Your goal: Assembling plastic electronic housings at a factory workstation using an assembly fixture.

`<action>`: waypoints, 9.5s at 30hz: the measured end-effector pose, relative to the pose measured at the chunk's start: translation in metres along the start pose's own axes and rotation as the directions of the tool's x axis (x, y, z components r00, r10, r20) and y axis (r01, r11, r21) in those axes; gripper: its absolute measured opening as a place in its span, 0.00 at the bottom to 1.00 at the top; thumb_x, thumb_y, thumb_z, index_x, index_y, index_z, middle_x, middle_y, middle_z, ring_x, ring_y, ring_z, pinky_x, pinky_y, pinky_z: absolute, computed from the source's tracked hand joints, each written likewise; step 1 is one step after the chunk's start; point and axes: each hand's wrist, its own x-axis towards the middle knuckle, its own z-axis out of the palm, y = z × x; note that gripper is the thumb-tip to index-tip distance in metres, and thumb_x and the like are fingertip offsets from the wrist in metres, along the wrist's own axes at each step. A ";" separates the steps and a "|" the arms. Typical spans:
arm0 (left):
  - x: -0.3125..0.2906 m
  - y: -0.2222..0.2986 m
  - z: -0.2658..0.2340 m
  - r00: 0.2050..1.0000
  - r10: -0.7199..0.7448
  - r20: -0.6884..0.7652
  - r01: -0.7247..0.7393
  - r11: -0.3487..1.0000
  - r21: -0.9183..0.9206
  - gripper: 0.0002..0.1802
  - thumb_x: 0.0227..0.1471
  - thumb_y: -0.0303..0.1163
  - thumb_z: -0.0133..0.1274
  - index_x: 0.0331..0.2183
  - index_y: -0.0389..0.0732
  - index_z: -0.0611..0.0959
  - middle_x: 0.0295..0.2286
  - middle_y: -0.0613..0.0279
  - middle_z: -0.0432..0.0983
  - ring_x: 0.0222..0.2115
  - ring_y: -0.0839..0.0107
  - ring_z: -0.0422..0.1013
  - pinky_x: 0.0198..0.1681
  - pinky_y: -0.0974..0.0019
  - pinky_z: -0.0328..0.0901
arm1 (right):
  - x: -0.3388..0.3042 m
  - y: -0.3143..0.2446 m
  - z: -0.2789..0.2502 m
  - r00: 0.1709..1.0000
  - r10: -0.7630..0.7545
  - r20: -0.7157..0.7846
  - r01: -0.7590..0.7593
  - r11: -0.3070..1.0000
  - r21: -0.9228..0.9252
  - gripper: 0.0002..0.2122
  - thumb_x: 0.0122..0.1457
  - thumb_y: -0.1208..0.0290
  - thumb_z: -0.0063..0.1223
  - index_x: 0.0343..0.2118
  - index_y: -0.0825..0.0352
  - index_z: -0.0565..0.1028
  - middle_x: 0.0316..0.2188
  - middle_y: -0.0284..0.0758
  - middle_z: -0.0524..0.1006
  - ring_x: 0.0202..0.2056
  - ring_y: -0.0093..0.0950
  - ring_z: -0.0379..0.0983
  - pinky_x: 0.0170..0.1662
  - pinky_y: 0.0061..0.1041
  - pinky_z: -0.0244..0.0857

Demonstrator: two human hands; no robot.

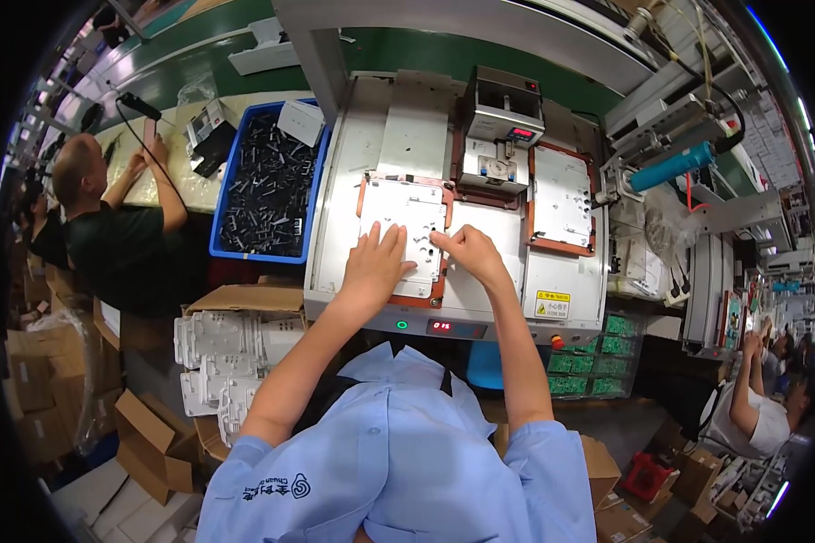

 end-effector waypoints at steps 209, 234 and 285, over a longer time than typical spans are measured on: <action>-0.102 0.070 -0.076 0.612 -0.379 0.694 0.140 -0.811 -0.568 0.34 0.40 0.18 0.51 0.54 0.32 0.67 0.48 0.42 0.70 0.48 0.47 0.69 0.54 0.46 0.64 | 0.130 -0.028 -0.161 0.491 -0.527 -0.694 0.340 0.849 -0.404 0.10 0.53 0.67 0.56 0.39 0.59 0.80 0.35 0.38 0.79 0.39 0.43 0.70 0.44 0.39 0.63; -0.100 0.046 -0.093 0.704 -0.462 0.539 0.101 -0.687 -0.720 0.35 0.46 0.24 0.51 0.58 0.35 0.63 0.53 0.47 0.66 0.54 0.49 0.64 0.59 0.42 0.57 | -0.187 0.084 -0.103 0.536 -0.277 -0.798 0.142 0.961 -0.238 0.07 0.58 0.76 0.51 0.37 0.66 0.78 0.33 0.37 0.77 0.34 0.32 0.72 0.39 0.28 0.65; -0.064 0.080 -0.077 0.655 -0.384 0.651 0.198 -0.744 -0.638 0.33 0.42 0.22 0.52 0.54 0.32 0.67 0.48 0.46 0.70 0.48 0.50 0.69 0.54 0.47 0.64 | -0.036 0.123 -0.187 0.639 -0.090 -0.764 0.032 0.995 -0.090 0.18 0.61 0.61 0.48 0.45 0.74 0.73 0.41 0.50 0.74 0.41 0.42 0.73 0.44 0.31 0.66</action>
